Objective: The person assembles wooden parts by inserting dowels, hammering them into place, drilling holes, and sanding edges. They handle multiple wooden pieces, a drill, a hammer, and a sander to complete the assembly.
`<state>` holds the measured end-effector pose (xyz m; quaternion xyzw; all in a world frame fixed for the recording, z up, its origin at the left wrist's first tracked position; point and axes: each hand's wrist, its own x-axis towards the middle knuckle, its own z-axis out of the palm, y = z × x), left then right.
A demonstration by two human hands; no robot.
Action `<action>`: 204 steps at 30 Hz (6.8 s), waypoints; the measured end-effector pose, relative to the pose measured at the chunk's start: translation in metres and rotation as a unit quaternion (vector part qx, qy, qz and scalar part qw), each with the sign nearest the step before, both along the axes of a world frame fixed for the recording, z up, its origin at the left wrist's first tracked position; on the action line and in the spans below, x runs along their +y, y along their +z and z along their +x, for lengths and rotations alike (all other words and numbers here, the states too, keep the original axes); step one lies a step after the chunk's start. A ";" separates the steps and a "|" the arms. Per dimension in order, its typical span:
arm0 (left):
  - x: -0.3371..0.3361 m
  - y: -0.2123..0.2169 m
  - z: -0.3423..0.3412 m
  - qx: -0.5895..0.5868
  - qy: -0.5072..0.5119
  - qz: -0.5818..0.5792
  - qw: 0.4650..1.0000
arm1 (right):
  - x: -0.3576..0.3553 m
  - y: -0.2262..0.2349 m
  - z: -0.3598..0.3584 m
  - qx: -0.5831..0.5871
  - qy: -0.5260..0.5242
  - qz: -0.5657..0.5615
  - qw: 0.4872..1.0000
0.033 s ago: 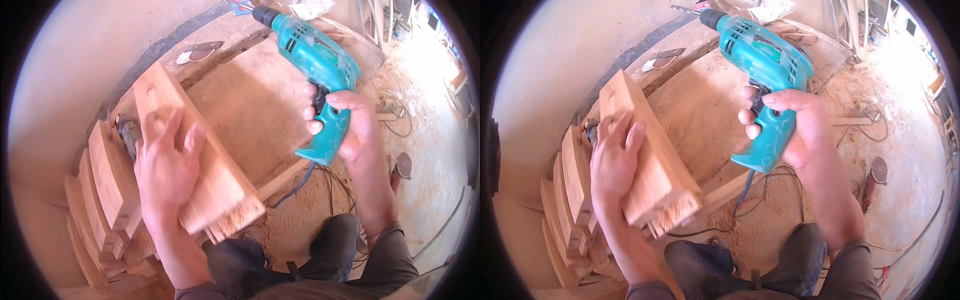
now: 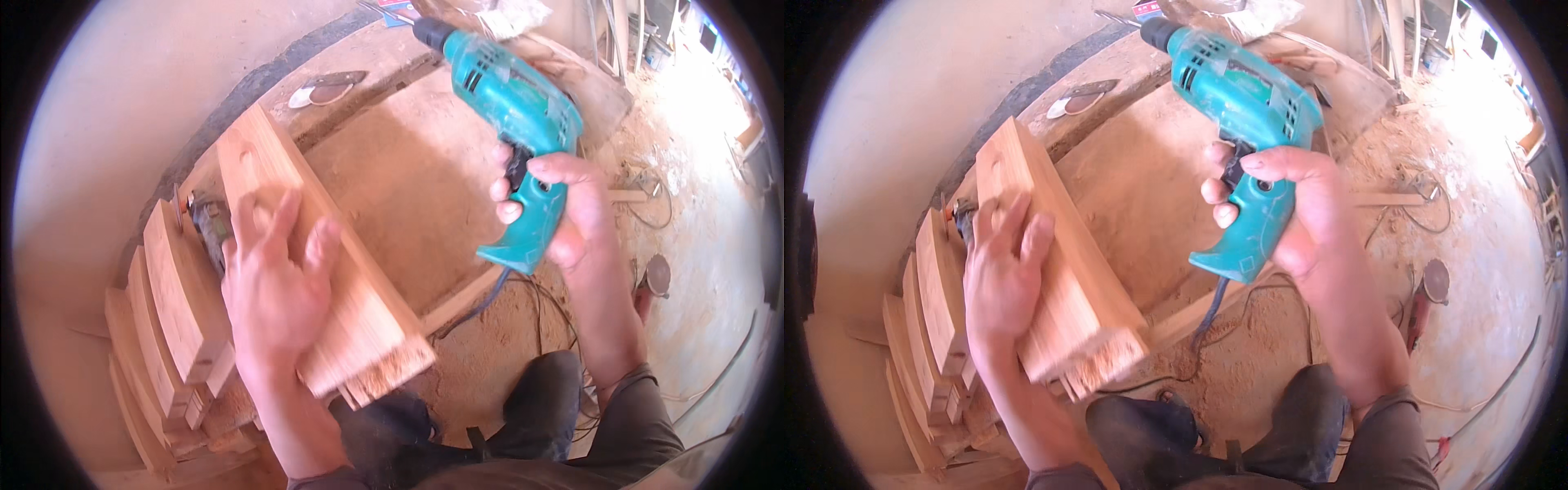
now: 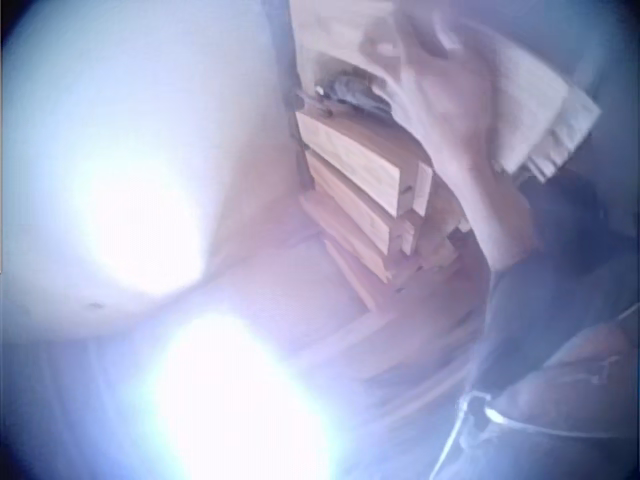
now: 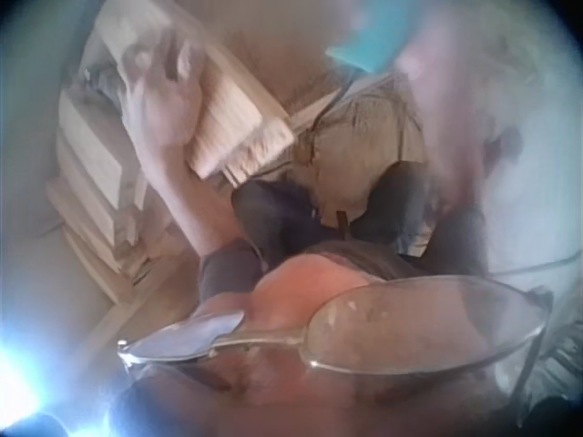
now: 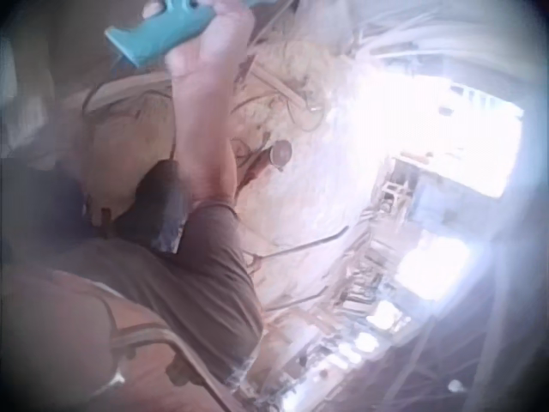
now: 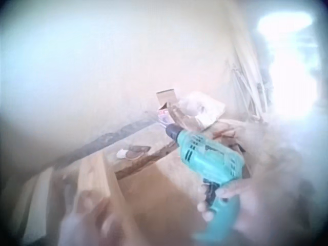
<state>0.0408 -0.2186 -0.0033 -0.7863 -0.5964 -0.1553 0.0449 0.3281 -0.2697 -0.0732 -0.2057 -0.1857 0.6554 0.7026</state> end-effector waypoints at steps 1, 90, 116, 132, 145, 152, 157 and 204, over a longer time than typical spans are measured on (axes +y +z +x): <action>-0.001 0.002 0.000 0.012 -0.001 -0.002 1.000 | 0.015 0.002 0.001 0.012 0.006 -0.020 1.000; -0.074 0.046 -0.079 -0.227 0.030 -0.279 0.933 | 0.012 0.091 -0.029 -0.293 -0.175 -0.421 0.840; 0.047 0.019 0.039 -0.008 0.154 -0.179 0.972 | 0.223 0.034 0.075 -0.719 -0.061 -0.307 0.620; 0.046 0.010 0.035 0.010 0.138 -0.141 0.980 | 0.095 0.060 0.004 -0.544 -0.226 -0.194 0.784; 0.048 0.035 0.054 -0.012 0.145 -0.206 0.968 | 0.047 0.123 -0.038 -0.400 -0.110 -0.269 0.869; 0.043 0.037 0.027 -0.171 0.108 -0.153 0.967 | 0.015 0.149 -0.112 -0.377 0.047 -0.311 0.871; -0.002 0.048 -0.011 -0.579 0.093 -0.236 0.775 | 0.007 0.147 -0.183 -0.574 0.009 -0.205 0.792; 0.009 0.049 -0.024 -0.267 -0.073 -0.189 0.942 | -0.123 0.205 -0.104 -0.226 0.057 -0.399 0.887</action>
